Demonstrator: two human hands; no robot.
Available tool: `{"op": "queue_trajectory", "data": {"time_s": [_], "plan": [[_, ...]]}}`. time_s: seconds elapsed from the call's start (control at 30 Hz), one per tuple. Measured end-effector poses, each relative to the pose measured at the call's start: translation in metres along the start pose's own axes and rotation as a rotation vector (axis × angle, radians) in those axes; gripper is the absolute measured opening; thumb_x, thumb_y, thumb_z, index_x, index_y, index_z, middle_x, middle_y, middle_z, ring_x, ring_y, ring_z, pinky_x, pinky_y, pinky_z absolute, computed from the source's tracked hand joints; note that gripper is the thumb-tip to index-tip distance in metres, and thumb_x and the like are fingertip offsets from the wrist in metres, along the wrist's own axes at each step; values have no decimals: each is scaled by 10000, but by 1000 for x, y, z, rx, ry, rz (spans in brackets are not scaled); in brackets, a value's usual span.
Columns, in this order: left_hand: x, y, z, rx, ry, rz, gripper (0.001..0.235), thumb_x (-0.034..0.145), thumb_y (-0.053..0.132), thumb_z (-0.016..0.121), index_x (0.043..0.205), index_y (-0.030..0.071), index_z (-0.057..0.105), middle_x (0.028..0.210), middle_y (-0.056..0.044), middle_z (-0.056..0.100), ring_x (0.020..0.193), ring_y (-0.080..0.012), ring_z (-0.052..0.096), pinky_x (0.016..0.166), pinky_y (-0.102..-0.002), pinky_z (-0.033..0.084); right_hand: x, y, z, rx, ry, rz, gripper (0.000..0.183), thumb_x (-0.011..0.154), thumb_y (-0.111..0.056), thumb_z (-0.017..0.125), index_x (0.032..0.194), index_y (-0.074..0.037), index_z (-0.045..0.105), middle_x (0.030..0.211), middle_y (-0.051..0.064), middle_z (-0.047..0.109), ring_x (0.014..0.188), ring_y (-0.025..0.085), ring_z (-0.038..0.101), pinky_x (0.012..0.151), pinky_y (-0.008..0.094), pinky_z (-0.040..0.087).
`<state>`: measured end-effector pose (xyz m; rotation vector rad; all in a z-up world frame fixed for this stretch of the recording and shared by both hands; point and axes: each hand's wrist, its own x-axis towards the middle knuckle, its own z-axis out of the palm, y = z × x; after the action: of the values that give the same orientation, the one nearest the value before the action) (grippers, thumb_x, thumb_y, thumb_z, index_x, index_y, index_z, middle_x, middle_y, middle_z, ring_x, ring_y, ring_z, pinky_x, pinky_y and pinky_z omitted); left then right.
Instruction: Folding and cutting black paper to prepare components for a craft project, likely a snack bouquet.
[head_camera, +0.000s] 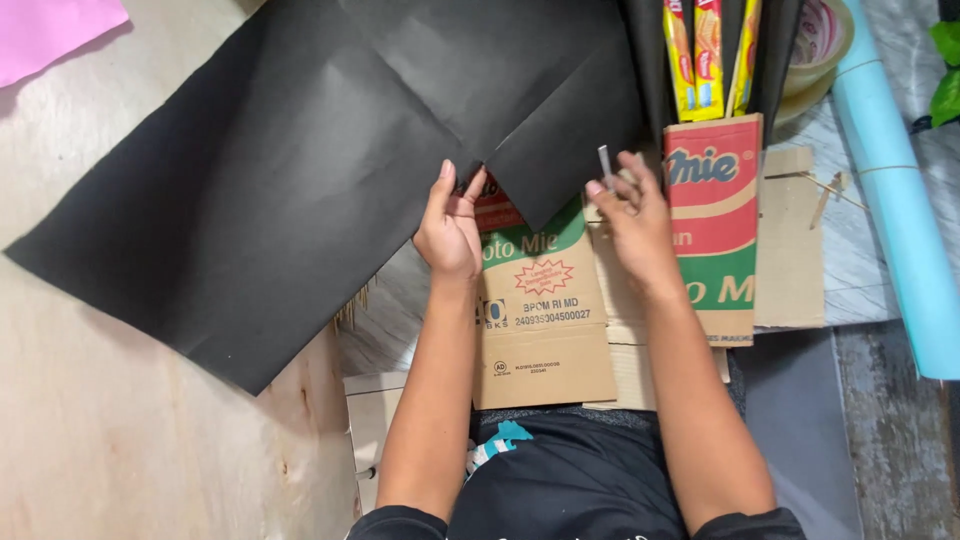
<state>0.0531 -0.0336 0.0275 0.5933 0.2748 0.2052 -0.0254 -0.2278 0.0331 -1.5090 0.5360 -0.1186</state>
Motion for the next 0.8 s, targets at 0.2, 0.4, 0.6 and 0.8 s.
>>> {"op": "queue_trajectory", "data": {"time_s": [0.2, 0.4, 0.6, 0.8], "plan": [[-12, 23, 27, 23, -137, -7, 204, 947, 18, 698, 1143, 44, 747, 1124, -168, 751, 1060, -334, 728, 956, -592, 599, 4, -33, -7, 95, 66, -11, 705, 1020, -248, 704, 1572, -44, 316, 1223, 111, 636, 814, 72, 614, 541, 134, 453], [1, 11, 29, -24, -199, -72, 203, 953, 12, 677, 1143, 45, 741, 1123, -187, 748, 1064, -346, 724, 944, -564, 611, 22, -27, -19, 319, 25, 21, 541, 990, -254, 738, 1453, -96, 507, 998, -32, 688, 742, 49, 648, 505, 136, 477], [6, 16, 19, -26, 27, -66, 109, 879, -33, 717, 985, -28, 743, 1005, -227, 761, 925, -333, 762, 921, -563, 619, -6, -44, -18, 89, 2, 42, 454, 964, -214, 732, 1373, -81, 585, 910, -67, 699, 665, 5, 619, 434, 118, 429], [2, 2, 0, 43, 271, -20, 208, 807, -80, 773, 978, -157, 684, 996, -269, 724, 963, -387, 723, 907, -616, 609, -46, -54, -33, -796, 218, -540, 269, 943, -310, 878, 1044, -145, 690, 939, 43, 662, 890, 272, 671, 806, 399, 516]]}}
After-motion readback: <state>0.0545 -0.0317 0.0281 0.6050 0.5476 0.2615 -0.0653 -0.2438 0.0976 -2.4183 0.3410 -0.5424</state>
